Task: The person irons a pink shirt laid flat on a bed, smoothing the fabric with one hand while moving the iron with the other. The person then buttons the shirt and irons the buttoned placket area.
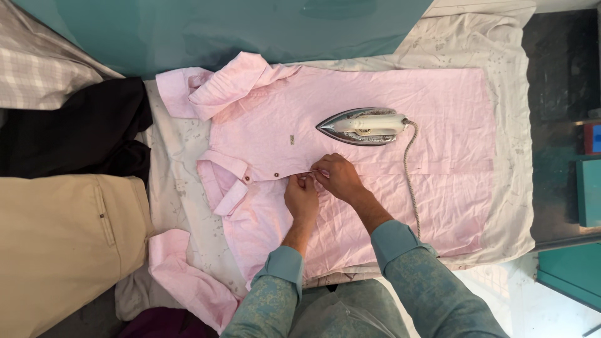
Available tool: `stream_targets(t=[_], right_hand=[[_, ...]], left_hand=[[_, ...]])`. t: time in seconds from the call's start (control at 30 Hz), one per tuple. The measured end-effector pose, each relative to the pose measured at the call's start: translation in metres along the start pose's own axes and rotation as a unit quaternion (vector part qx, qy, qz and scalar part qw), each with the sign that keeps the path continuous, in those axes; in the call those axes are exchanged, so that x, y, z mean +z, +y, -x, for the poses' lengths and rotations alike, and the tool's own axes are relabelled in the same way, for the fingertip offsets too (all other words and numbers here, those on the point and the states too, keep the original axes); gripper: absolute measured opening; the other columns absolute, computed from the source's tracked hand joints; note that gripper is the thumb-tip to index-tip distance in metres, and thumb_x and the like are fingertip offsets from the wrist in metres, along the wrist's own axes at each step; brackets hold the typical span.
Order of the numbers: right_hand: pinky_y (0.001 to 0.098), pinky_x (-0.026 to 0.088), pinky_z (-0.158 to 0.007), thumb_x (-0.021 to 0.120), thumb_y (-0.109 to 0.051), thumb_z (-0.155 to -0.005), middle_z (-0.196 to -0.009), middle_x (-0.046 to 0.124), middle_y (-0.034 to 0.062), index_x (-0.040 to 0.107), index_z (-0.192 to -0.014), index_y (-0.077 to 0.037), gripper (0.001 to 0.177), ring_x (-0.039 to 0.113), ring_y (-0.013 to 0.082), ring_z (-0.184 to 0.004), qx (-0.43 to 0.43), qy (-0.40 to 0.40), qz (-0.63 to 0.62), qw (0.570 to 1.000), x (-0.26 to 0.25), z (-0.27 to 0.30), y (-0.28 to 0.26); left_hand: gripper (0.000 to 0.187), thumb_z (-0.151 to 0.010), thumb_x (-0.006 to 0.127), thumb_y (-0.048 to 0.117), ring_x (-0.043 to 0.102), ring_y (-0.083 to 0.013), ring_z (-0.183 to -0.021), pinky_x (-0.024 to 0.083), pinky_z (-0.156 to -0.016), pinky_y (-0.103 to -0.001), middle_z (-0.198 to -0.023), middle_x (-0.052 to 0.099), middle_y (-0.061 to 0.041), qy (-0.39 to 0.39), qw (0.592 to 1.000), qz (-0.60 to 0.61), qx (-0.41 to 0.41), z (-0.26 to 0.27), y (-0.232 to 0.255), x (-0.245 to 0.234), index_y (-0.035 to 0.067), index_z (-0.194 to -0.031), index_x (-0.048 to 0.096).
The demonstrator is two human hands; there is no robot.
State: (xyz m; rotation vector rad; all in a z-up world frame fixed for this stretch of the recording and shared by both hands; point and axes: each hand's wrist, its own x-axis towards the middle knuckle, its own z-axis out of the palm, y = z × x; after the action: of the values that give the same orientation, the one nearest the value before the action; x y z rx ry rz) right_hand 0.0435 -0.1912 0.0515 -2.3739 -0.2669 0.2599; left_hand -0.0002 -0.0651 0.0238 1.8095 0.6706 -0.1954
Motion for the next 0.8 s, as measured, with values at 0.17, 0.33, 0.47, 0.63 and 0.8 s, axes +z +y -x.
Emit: stream_targets(t=[0.17, 0.33, 0.47, 0.63, 0.8], right_hand=[[0.0378, 0.056, -0.082, 0.074, -0.013, -0.086, -0.094, 0.073, 0.0072, 0.078, -0.096, -0.006, 0.013, 0.066, 0.0271, -0.094, -0.004, 0.009, -0.044, 0.999, -0.002, 0.0, 0.002], [0.0367, 0.056, -0.08, 0.072, -0.013, -0.089, -0.097, 0.072, 0.0093, 0.078, -0.101, -0.005, 0.016, 0.066, 0.0261, -0.091, 0.009, -0.062, -0.096, 0.993, -0.002, 0.0, 0.01], [0.0353, 0.057, -0.081, 0.07, -0.016, -0.093, -0.102, 0.073, 0.0101, 0.077, -0.106, -0.005, 0.019, 0.07, 0.0242, -0.09, 0.033, -0.106, -0.153, 0.982, -0.009, 0.002, 0.024], [0.0328, 0.058, -0.077, 0.074, -0.021, -0.09, -0.096, 0.078, 0.0085, 0.081, -0.104, -0.008, 0.02, 0.072, 0.0209, -0.082, 0.069, -0.124, -0.111, 0.984, -0.011, -0.016, 0.031], [0.0303, 0.06, -0.075, 0.081, -0.019, -0.082, -0.089, 0.078, 0.0075, 0.08, -0.097, -0.007, 0.019, 0.072, 0.0174, -0.08, 0.141, -0.128, -0.13, 0.973, -0.011, -0.019, 0.022]], left_hand=[[0.016, -0.095, 0.066, 0.016, 0.065, -0.0137, -0.06, 0.058, -0.052, -0.03, -0.074, 0.066, -0.004, -0.045, 0.994, 0.074, -0.068, -0.007, 0.002, -0.001, 0.001, -0.102, 0.066], [0.015, -0.094, 0.064, 0.009, 0.065, -0.0107, -0.065, 0.057, -0.055, -0.027, -0.08, 0.066, -0.001, -0.03, 0.987, 0.143, -0.073, -0.003, -0.01, 0.003, 0.002, -0.107, 0.066], [0.008, -0.097, 0.063, 0.004, 0.058, -0.0131, -0.064, 0.045, -0.051, -0.029, -0.08, 0.067, -0.003, -0.037, 0.949, 0.282, -0.138, -0.002, -0.015, 0.014, -0.002, -0.103, 0.064], [0.008, -0.095, 0.065, 0.004, 0.067, -0.0094, -0.073, 0.055, -0.065, -0.024, -0.084, 0.073, -0.004, -0.009, 0.982, 0.178, -0.067, -0.009, -0.008, 0.013, -0.002, -0.097, 0.07], [0.009, -0.093, 0.068, 0.004, 0.067, -0.0104, -0.07, 0.053, -0.066, -0.024, -0.08, 0.074, -0.006, 0.01, 0.99, 0.125, -0.063, -0.005, -0.003, 0.009, -0.004, -0.091, 0.071]])
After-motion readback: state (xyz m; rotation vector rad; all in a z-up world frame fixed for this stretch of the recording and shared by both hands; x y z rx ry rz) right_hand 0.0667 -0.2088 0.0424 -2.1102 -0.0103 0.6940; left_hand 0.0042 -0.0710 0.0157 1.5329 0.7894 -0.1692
